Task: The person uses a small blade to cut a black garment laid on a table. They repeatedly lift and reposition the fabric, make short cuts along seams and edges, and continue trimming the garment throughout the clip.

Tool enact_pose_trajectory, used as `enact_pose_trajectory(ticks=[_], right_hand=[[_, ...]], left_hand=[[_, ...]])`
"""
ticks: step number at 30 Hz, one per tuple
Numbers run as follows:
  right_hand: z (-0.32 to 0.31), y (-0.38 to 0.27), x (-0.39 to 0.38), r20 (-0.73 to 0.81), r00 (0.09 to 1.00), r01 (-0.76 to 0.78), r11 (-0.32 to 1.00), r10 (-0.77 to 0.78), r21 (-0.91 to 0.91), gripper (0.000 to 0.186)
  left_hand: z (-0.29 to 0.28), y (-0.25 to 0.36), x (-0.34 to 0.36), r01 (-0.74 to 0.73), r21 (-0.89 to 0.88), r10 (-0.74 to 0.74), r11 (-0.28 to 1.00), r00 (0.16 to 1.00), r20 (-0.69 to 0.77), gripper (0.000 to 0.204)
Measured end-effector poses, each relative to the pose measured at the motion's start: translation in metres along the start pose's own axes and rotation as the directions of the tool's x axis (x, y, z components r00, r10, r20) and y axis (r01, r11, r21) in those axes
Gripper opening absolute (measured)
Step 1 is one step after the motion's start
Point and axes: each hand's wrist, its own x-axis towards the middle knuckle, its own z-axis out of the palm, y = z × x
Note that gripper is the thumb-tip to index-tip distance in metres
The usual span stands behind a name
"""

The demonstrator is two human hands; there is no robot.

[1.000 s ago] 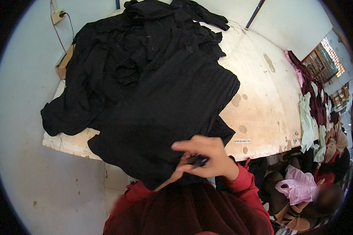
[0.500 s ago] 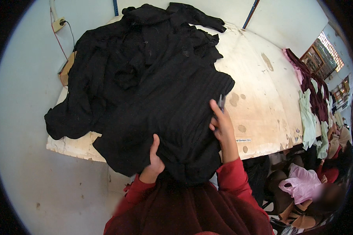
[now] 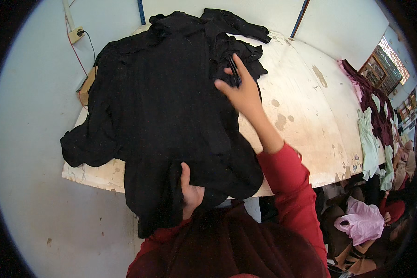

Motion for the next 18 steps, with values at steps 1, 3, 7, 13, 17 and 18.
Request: enact_pose_trajectory(ticks=[1,3,7,13,17,18], right_hand=[[-0.001,-0.005,-0.022,0.033,0.999,0.018,0.999,-0.019,0.036,0.075],[-0.014,-0.025,-0.071,0.266,0.964,-0.066,0.983,0.018,0.171,0.057],[-0.014,-0.028,-0.149,0.552,0.785,0.328,0.945,-0.281,0.015,0.059],[-0.012,-0.004,-0.195,0.630,0.764,0.135,0.989,-0.138,0.053,0.045],[-0.028,-0.014,-0.171,0.557,0.803,-0.410,0.874,0.212,0.260,0.031],[-0.036,-0.030,-0.158,0.566,0.789,-0.516,0.759,0.239,0.398,0.034]], left_hand=[[-0.006,-0.001,0.004,0.041,-0.028,-0.040,0.999,0.999,0.024,0.053],[-0.011,-0.008,0.006,0.032,-0.028,-0.031,0.999,0.998,0.051,0.053],[-0.025,-0.012,0.002,-0.036,-0.155,0.079,0.987,0.956,0.282,0.054],[-0.078,-0.033,0.020,0.039,0.267,-0.016,0.963,0.996,-0.086,0.046],[-0.120,-0.049,0.026,-0.233,0.626,0.237,0.744,0.968,0.078,0.042],[-0.118,-0.048,0.029,-0.209,0.602,0.213,0.771,0.975,0.066,0.041]])
